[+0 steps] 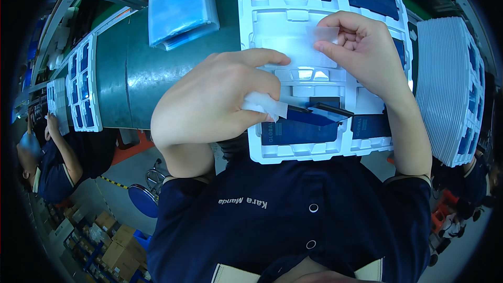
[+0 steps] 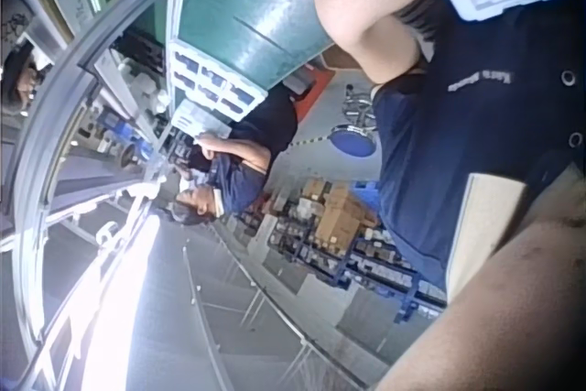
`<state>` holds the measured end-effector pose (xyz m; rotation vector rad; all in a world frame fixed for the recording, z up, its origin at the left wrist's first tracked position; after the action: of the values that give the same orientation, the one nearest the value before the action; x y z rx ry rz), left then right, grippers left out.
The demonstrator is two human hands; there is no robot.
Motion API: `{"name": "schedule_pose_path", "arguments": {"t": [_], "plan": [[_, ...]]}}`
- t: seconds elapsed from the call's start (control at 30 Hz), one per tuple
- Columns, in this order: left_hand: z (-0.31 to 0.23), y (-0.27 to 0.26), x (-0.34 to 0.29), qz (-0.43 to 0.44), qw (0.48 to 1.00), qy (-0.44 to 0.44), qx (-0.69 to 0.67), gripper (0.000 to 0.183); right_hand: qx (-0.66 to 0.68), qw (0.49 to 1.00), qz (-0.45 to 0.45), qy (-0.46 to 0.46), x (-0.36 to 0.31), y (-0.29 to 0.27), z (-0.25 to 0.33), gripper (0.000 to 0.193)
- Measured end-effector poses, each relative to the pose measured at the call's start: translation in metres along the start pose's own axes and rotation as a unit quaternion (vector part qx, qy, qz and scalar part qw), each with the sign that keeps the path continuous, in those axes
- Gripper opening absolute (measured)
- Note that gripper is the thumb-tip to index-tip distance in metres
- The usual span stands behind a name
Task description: The person wipes the surface of multiple dark rectangular electronic components, likely batteries, arranged in a white plastic tray. Using a white cloth, the person cleans each component individually, moving systematically across the tray. The person then stacks the cleaned tray onto a pile of similar trays.
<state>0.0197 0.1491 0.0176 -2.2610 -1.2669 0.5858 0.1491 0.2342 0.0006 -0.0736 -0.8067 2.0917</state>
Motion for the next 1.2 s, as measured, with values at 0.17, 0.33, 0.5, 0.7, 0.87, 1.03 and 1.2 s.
{"name": "schedule_pose_path", "arguments": {"t": [0.17, 0.33, 0.5, 0.7, 0.87, 1.03, 1.2], "plan": [[0.001, 0.001, 0.003, 0.017, 1.0, -0.007, 0.0, 0.016, -0.07, 0.996, 0.034, -0.035, 0.0, 0.002, 0.007, 0.029], [0.008, -0.011, 0.011, -0.013, 0.998, -0.012, -0.059, 0.017, -0.115, 0.988, -0.019, -0.106, 0.004, -0.011, 0.027, 0.036], [0.027, -0.021, 0.021, -0.103, 0.99, -0.055, -0.085, 0.021, 0.168, 0.985, 0.024, -0.008, 0.006, -0.018, -0.001, 0.025], [0.02, -0.022, 0.021, -0.192, 0.976, -0.09, 0.049, 0.024, -0.004, 0.996, 0.051, -0.074, 0.001, -0.009, 0.01, 0.027], [0.02, -0.059, 0.011, -0.329, 0.935, 0.014, -0.129, 0.029, -0.159, 0.973, -0.033, -0.164, 0.005, -0.016, 0.013, 0.019], [0.033, -0.06, 0.025, -0.305, 0.724, 0.072, -0.615, 0.032, 0.252, 0.966, -0.045, -0.023, 0.011, -0.007, 0.005, 0.024], [0.022, -0.05, 0.052, -0.34, 0.696, 0.073, -0.629, 0.032, 0.343, 0.937, -0.05, 0.05, 0.024, 0.004, 0.011, 0.024]]}}
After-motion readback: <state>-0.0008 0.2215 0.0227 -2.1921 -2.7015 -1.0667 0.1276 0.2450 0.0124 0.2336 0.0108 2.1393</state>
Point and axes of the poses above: each hand's wrist, its own x-axis towards the middle knuckle, its own y-axis out of the palm, z = x × y, the point moved 9 cm from there along x, towards the middle knuckle, and after that the axes turned 8 degrees about -y, right-handed, at the moved point
